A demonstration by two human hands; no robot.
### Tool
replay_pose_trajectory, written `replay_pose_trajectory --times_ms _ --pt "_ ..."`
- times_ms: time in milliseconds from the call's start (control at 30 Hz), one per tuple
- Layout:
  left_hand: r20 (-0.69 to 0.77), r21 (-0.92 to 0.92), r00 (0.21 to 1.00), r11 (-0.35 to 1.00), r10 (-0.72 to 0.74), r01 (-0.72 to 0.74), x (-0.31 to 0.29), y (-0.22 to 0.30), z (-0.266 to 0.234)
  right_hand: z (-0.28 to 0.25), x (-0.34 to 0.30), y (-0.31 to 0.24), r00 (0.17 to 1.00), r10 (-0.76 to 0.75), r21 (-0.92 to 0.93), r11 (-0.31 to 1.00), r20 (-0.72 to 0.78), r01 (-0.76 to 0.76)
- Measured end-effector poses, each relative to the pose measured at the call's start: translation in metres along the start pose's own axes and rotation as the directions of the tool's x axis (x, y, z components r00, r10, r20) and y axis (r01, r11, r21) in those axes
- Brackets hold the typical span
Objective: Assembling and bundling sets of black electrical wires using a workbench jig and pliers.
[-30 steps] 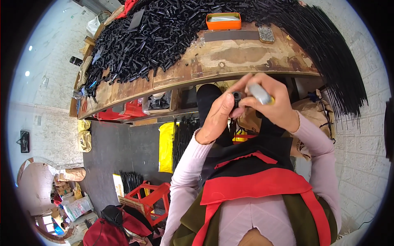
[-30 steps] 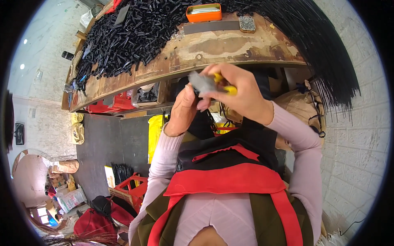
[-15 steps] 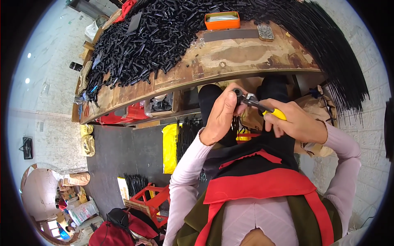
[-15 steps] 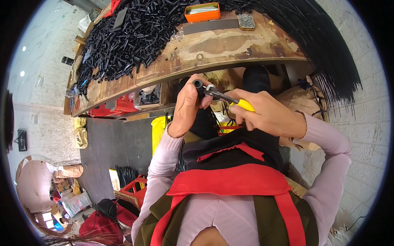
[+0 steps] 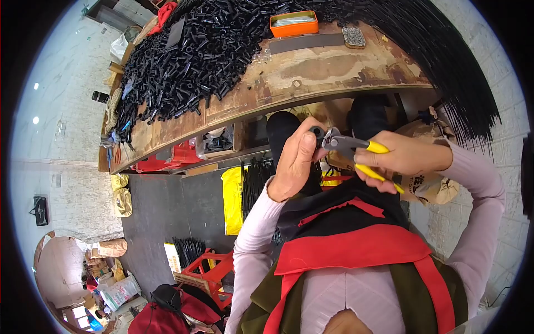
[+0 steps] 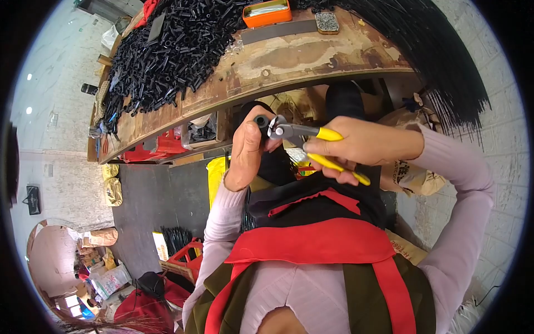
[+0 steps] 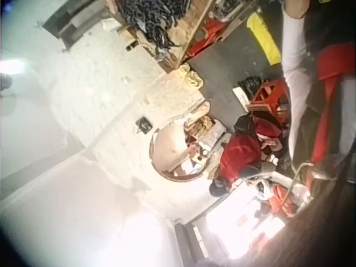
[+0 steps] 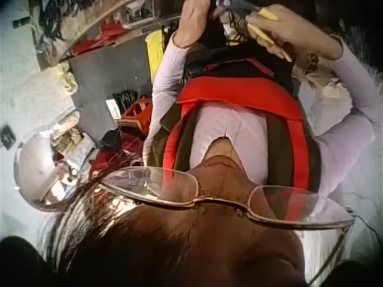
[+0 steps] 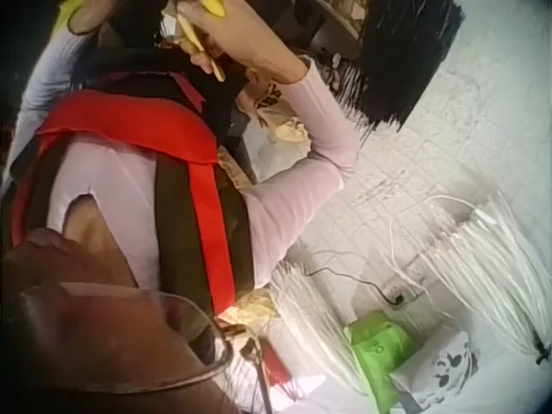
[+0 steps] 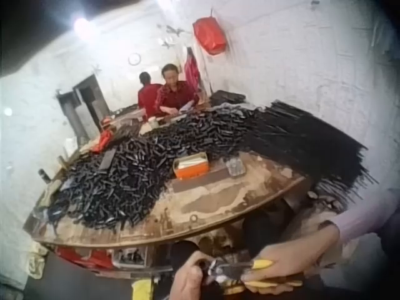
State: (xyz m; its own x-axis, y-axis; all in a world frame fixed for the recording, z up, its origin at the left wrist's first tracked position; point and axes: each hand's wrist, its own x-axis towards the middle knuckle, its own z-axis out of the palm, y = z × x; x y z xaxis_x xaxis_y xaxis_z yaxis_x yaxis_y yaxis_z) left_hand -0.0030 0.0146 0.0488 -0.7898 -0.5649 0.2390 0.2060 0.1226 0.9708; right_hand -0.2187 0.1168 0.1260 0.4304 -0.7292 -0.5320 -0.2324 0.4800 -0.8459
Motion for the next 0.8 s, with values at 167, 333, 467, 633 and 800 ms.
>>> replay_pose_trajectory --times_ms 167,333,467,633,800 --pt "0.02 -0.061 1.0 0.998 -0.018 0.019 -0.007 0.0 -0.004 0.012 -0.002 -0.006 0.996 0.082 0.103 0.991 0.025 -0.084" --pt "0.034 -0.089 0.999 0.996 -0.016 0.019 -0.001 0.007 0.001 0.016 -0.021 -0.014 0.984 -0.009 -0.18 0.983 -0.177 -0.023" --pt "0.113 -0.004 0.993 1.0 -0.015 0.015 0.002 0.012 0.005 0.015 -0.033 -0.031 0.978 0.09 -0.194 0.973 -0.191 -0.127" --pt "-0.077 0.129 0.997 0.992 0.02 -0.01 -0.001 0.015 0.0 0.009 -0.009 -0.028 0.985 0.006 -0.215 0.976 -0.17 -0.043" --pt "-0.525 0.287 0.771 0.928 0.359 -0.237 0.026 0.116 -0.097 -0.031 0.035 0.003 0.9 -0.229 -0.112 0.973 -0.372 0.201"
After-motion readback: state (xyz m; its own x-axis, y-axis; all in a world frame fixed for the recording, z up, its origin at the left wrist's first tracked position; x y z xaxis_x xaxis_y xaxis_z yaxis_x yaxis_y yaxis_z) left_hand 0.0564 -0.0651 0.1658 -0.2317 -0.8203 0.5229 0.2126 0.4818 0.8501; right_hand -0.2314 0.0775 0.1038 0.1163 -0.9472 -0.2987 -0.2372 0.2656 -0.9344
